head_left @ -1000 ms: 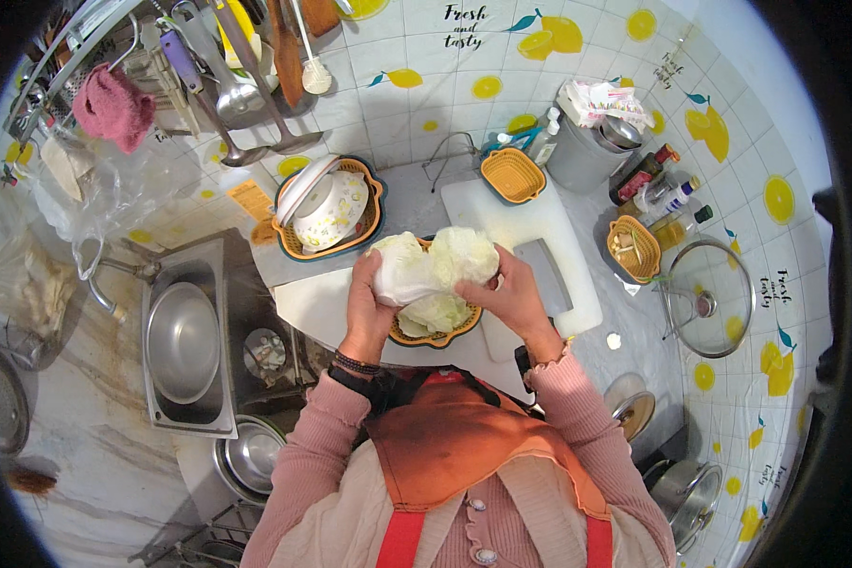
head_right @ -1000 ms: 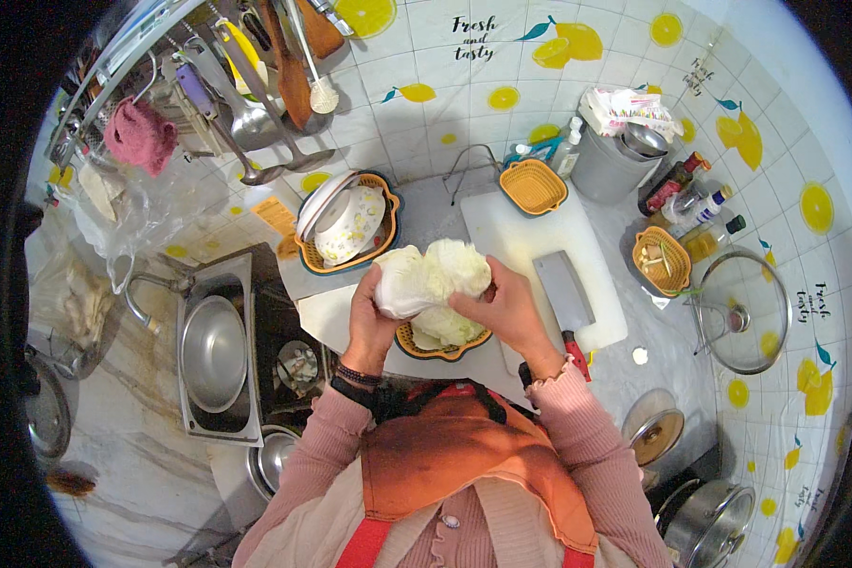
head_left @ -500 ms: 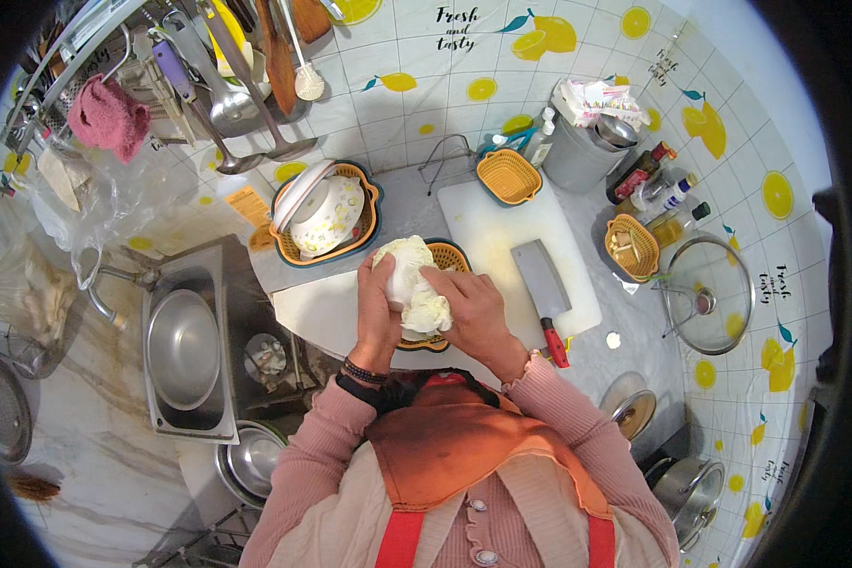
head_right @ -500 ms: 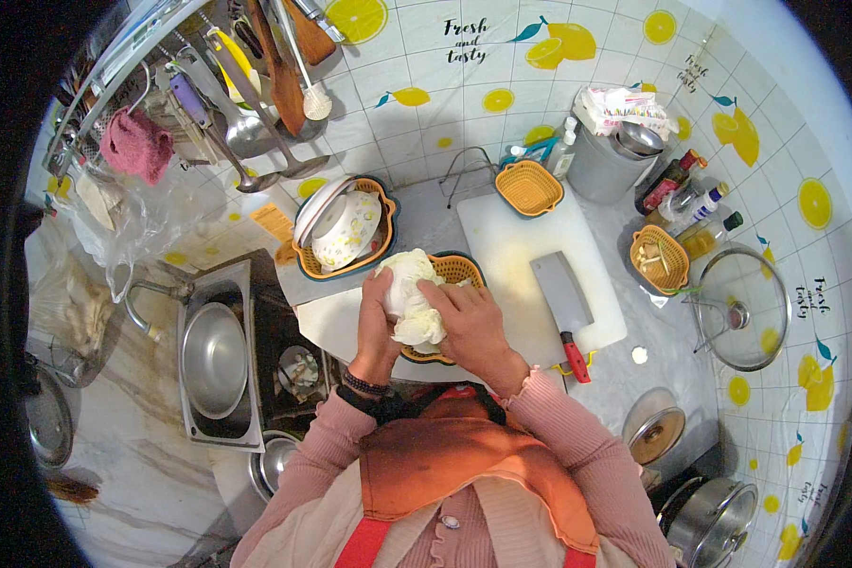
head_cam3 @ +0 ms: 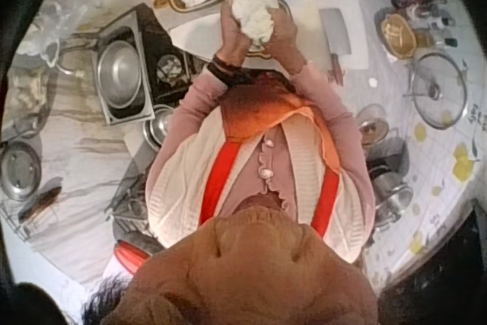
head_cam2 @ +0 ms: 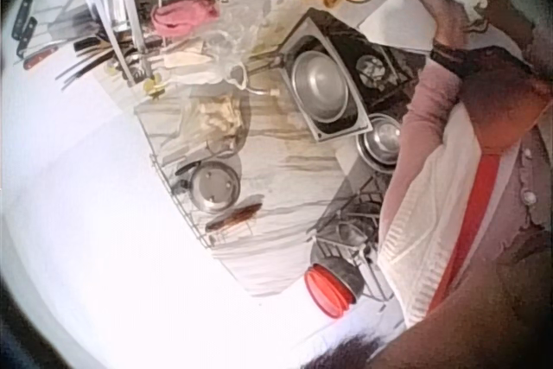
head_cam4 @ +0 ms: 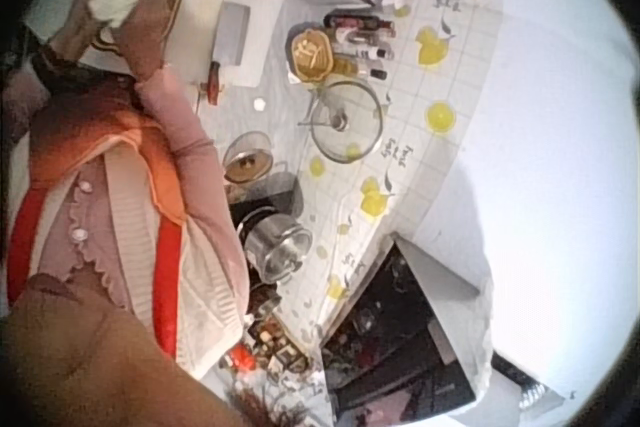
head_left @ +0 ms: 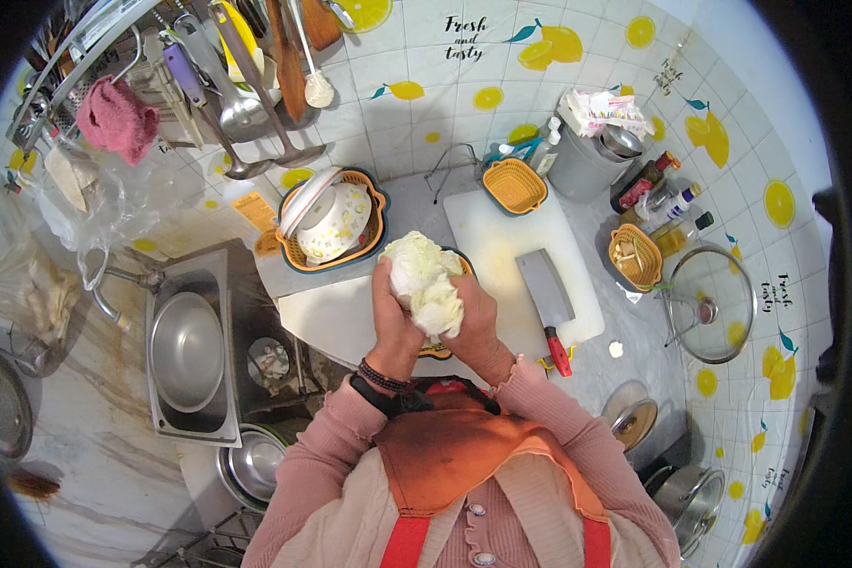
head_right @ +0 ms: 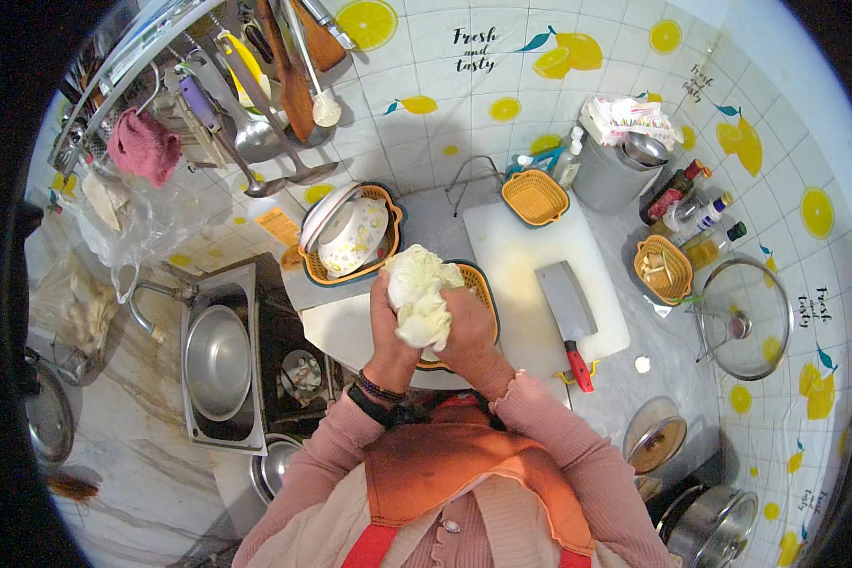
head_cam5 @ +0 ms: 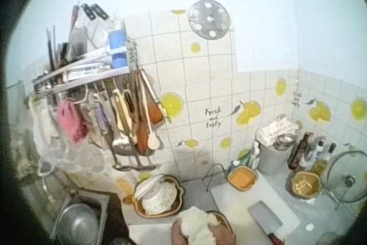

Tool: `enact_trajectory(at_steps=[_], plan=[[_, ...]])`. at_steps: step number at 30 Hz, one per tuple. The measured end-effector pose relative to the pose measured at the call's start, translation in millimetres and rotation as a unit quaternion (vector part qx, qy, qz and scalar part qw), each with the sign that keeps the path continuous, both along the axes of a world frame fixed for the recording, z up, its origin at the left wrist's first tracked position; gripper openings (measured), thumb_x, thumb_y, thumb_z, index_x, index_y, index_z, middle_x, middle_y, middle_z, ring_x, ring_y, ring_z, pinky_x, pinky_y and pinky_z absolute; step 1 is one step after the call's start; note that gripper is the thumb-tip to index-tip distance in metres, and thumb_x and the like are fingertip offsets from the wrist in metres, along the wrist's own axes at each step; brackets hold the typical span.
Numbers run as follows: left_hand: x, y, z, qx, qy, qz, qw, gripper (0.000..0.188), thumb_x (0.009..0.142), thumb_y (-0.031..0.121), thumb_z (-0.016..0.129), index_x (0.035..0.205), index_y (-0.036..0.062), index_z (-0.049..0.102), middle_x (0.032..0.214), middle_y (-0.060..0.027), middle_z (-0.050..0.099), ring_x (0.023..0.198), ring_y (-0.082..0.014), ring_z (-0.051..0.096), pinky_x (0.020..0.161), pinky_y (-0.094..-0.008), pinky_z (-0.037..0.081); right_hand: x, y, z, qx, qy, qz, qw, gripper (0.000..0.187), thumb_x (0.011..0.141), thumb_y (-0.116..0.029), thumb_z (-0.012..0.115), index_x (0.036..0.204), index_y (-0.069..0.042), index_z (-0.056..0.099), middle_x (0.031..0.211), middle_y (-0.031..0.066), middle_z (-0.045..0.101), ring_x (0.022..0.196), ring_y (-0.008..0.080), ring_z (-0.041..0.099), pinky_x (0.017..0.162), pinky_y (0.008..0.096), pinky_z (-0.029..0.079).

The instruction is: The person moves a pot on the stove, retrieves a kettle, and then prepares cabbage by peeling off outer leaves and washing them in a colander under running water. The person uses a knife to trim the cabbage core and places the leaves into a basket.

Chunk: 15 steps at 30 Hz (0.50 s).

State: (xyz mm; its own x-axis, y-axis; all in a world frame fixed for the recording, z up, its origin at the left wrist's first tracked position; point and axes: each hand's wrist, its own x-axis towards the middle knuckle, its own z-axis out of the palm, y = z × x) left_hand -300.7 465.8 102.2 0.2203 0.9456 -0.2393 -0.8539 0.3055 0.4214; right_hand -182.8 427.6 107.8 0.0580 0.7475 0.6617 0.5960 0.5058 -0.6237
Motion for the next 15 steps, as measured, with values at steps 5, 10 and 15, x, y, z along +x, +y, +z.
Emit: enact_trajectory(at_steps=[5,10,15], plan=[[4,-1,6,0.025,-0.040,0.016,0.999,0.052,0.101,0.043,0.044,0.135,0.0043,0.052,0.134,-0.0120,0.059,0.123,-0.0288,0.058,0.107,-0.0441,0.046,-6,-7,-6,-0.041,0.052,-0.022,0.998,0.039,0.079,-0.013,0.081,0.109,-0.003,0.058,0.095,0.0129,0.070,0.085,0.0270,0.072,0.072,0.0342,0.056],[-7,0,1,0.026,-0.177,-0.029,0.983,0.055,0.099,0.046,0.046,0.137,0.0076,0.052,0.138,-0.0132,0.057,0.127,-0.0296,0.056,0.106,-0.0472,0.047,-12,-11,-1,-0.149,0.188,0.007,0.971,0.043,0.079,-0.016,0.083,0.110,-0.002,0.058,0.098,0.0098,0.070,0.087,0.0237,0.071,0.070,0.0363,0.055],[-38,5,6,0.023,-0.412,-0.114,0.904,0.068,0.091,0.050,0.057,0.144,0.0110,0.044,0.139,-0.0177,0.047,0.130,-0.0391,0.043,0.108,-0.0562,0.041,19,8,4,-0.293,0.486,-0.063,0.821,0.036,0.082,-0.016,0.080,0.110,0.000,0.062,0.095,0.0057,0.069,0.080,0.0137,0.066,0.069,0.0318,0.055]])
